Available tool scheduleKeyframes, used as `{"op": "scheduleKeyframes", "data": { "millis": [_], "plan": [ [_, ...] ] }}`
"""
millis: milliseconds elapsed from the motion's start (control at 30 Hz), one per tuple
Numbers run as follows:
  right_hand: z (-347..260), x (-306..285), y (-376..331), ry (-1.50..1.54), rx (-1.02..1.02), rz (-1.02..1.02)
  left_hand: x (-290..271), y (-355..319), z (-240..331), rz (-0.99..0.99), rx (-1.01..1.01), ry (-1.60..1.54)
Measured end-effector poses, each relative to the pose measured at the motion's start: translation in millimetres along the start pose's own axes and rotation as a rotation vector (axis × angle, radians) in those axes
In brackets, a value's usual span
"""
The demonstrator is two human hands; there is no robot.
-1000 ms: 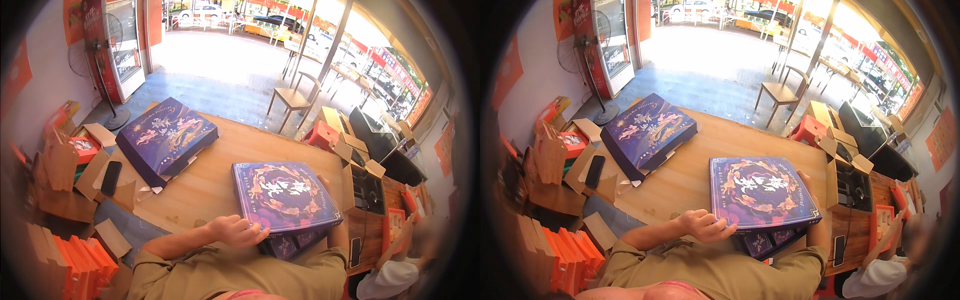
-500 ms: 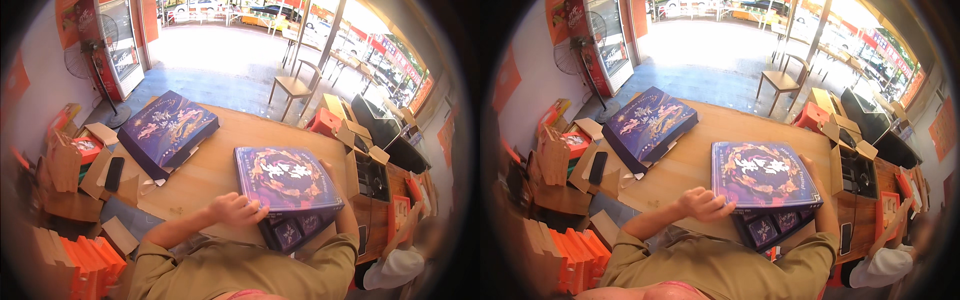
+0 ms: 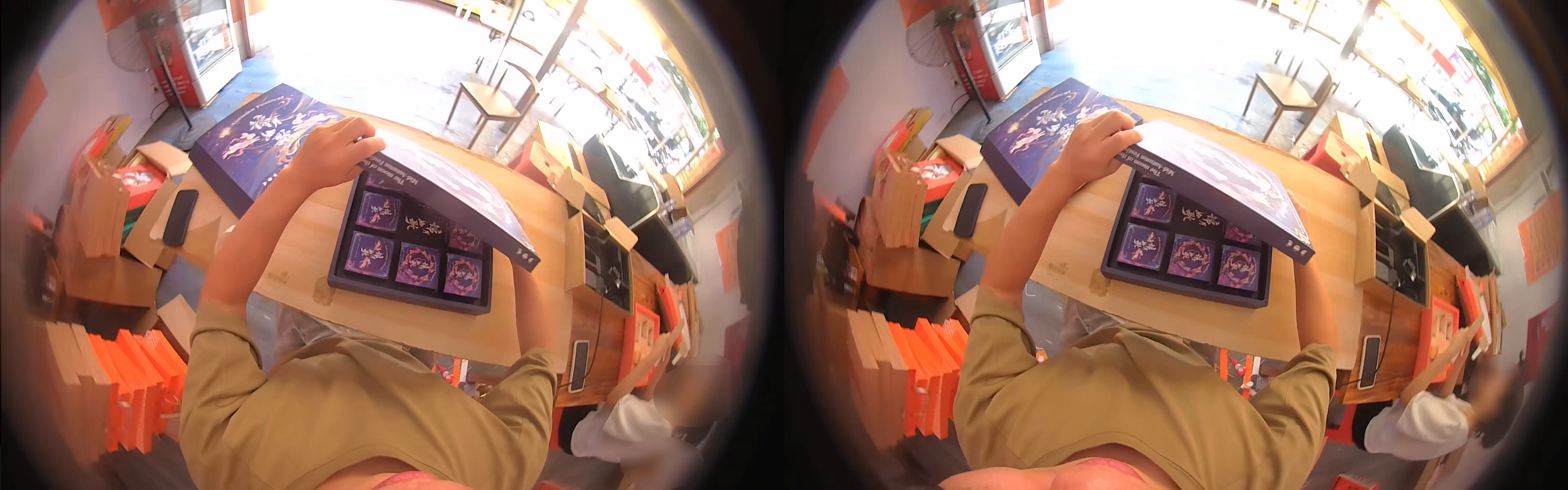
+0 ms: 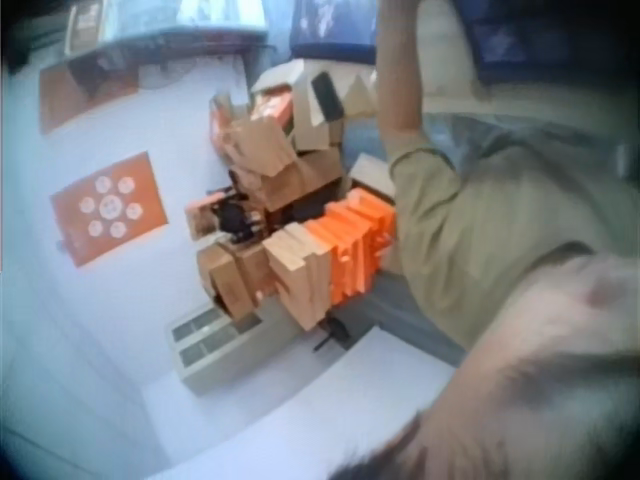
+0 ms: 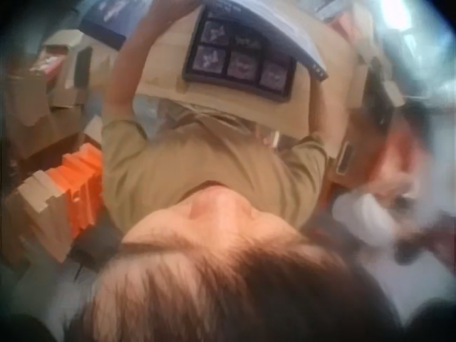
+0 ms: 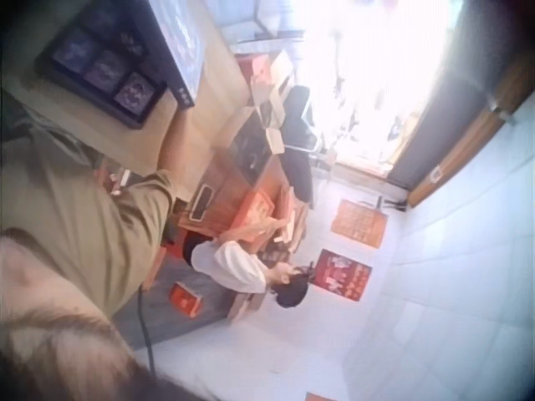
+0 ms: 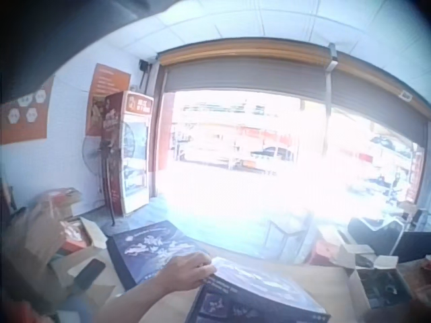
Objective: The person assembles a decorative box by inserting a tray into a sleeve, placing a lid on top, and securing it with a ribbon. The person handles the box components and ribbon by hand on a wooden table.
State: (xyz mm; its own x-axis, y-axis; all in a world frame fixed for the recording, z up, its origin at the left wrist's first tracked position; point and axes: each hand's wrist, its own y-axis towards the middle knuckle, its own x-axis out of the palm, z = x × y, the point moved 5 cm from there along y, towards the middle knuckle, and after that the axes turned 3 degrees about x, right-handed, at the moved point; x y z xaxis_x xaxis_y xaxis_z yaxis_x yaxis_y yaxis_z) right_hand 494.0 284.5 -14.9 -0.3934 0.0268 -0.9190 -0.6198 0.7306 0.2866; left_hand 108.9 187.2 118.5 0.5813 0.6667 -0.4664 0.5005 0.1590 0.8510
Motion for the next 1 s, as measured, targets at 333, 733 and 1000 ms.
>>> {"op": "scheduleKeyframes", "data": {
  "millis": [333,733,1000],
  "plan": [
    [1,8,-7,0.018,-0.005,-0.006,-24,-18,50,-0.12,0.055,0.149],
    [1,25,15,0.022,-0.044,-0.011,-49,-101,174,-0.019,-0.088,0.171],
    [2,36,26,0.018,-0.065,-0.004,-72,-113,187,0.049,-0.156,0.257]
  ]
}}
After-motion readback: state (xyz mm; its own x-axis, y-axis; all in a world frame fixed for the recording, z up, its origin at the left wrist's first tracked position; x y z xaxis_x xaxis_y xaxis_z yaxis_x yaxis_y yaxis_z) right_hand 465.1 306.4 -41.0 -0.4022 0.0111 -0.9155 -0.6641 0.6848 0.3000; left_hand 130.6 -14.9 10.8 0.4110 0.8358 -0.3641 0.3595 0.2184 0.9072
